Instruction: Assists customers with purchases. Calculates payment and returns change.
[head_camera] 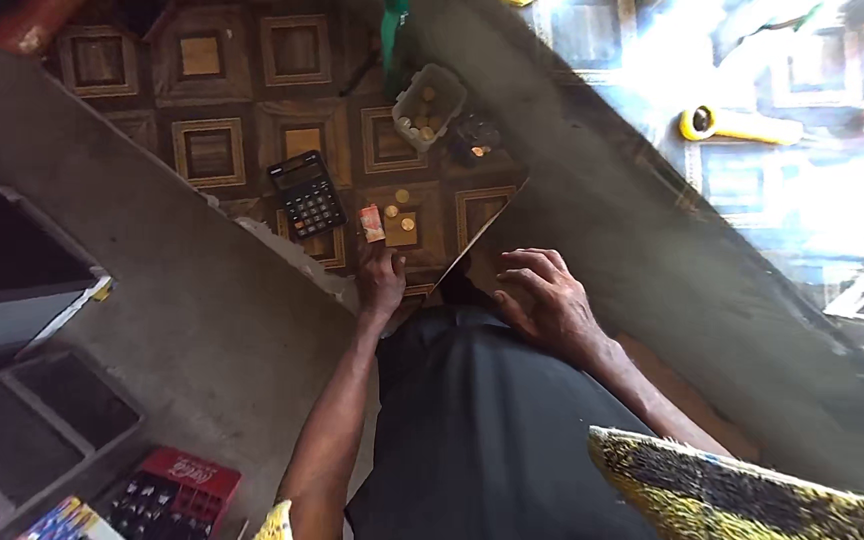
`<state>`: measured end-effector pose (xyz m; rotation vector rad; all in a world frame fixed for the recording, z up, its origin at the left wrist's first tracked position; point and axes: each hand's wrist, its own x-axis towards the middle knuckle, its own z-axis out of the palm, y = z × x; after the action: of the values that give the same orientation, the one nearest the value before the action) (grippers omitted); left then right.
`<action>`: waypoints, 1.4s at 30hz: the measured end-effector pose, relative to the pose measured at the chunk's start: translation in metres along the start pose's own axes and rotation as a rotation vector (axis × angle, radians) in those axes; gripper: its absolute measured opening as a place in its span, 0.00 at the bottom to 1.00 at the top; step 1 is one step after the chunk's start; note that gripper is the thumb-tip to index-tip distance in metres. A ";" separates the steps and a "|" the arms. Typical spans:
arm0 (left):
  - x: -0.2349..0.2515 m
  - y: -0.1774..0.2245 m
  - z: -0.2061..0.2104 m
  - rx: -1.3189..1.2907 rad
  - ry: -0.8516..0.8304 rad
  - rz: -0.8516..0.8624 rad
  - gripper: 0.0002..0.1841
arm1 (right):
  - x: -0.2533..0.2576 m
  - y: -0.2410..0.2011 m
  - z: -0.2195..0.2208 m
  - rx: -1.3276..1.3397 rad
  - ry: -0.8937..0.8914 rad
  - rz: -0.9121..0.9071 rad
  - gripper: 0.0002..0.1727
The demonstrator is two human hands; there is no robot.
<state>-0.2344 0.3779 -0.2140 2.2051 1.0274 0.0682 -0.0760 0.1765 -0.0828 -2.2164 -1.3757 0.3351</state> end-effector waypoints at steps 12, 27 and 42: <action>0.040 -0.082 -0.067 0.043 0.368 -0.385 0.18 | 0.063 -0.029 0.046 0.079 -0.309 -0.245 0.17; 0.063 -0.105 -0.060 -0.088 0.696 -0.655 0.21 | 0.060 0.012 0.055 0.060 -0.610 0.209 0.19; 0.103 -0.111 -0.069 -0.026 0.511 -1.084 0.30 | 0.146 0.037 0.143 0.078 -0.325 0.213 0.14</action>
<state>-0.2585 0.5377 -0.2528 1.3566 2.3399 0.1491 -0.0467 0.3339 -0.2151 -2.3194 -1.2573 0.8422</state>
